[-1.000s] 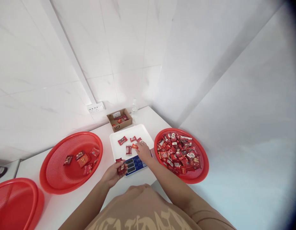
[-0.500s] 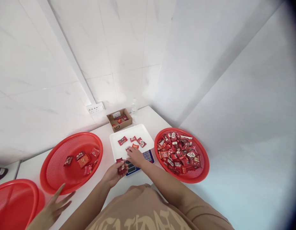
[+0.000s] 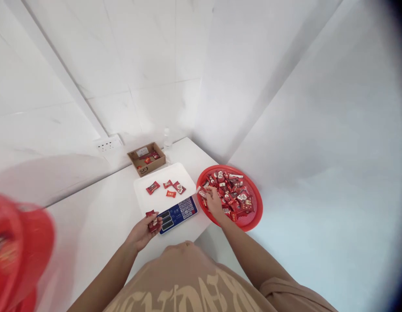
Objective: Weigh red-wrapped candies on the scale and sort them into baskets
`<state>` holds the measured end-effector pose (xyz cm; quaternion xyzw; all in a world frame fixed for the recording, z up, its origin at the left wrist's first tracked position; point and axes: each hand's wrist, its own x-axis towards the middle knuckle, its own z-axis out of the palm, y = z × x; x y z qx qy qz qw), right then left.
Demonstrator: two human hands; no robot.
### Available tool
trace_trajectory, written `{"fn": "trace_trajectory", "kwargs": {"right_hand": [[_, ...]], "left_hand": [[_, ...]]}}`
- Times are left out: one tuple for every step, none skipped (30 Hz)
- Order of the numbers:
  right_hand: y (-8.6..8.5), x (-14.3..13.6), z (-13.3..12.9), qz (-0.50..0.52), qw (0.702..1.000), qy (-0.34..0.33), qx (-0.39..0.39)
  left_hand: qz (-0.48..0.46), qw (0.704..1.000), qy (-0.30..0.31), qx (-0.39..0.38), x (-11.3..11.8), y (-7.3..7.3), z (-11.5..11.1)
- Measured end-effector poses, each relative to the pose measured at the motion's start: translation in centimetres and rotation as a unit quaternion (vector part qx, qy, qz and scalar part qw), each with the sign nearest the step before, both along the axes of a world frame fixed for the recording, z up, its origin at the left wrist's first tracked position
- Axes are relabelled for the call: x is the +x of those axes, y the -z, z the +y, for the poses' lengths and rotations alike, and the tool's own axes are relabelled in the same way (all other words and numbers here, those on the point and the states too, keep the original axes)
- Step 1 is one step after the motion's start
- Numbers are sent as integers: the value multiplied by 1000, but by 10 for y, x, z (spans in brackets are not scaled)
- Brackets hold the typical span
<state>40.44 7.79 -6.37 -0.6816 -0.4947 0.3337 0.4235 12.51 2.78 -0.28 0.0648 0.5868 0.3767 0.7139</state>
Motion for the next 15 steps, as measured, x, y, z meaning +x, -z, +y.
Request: {"fn": "trace_trajectory", "kwargs": {"right_hand": [[2, 18, -4, -17, 999, 7, -32], [6, 34, -8, -45, 996, -11, -80], [10, 47, -12, -79, 987, -34, -134], [14, 57, -15, -116, 978, -47, -166], [19, 64, -17, -149, 970, -56, -186], [24, 68, -17, -176, 964, -64, -191], [29, 70, -17, -197, 961, -73, -182], [33, 69, -15, -213, 959, -84, -167], [38, 67, -12, -226, 957, -99, -152], [42, 64, -9, -236, 954, -117, -142], [45, 60, -6, -245, 950, -135, -137], [48, 57, -3, -252, 946, -151, -136], [51, 54, -1, -257, 942, -164, -140], [53, 51, 1, -260, 939, -173, -143], [55, 49, 2, -260, 939, -173, -142]], "left_hand": [[2, 1000, 2, -1, 1, 0, 2], [5, 1000, 4, -2, 3, -1, 3], [7, 1000, 8, -1, 5, -2, 5], [9, 1000, 13, -2, 7, -3, 7], [12, 1000, 16, -4, 10, -4, 8], [14, 1000, 19, -6, 12, -5, 10], [14, 1000, 21, -8, 15, -7, 11], [12, 1000, 23, -9, 17, -8, 12], [10, 1000, 25, -9, 18, -10, 12], [8, 1000, 28, -9, 20, -11, 12], [7, 999, 30, -8, 20, -12, 12], [8, 999, 32, -9, 20, -13, 12], [11, 999, 31, -10, 20, -13, 11], [13, 999, 28, -11, 18, -13, 10], [15, 1000, 22, -12, 17, -12, 9]]}}
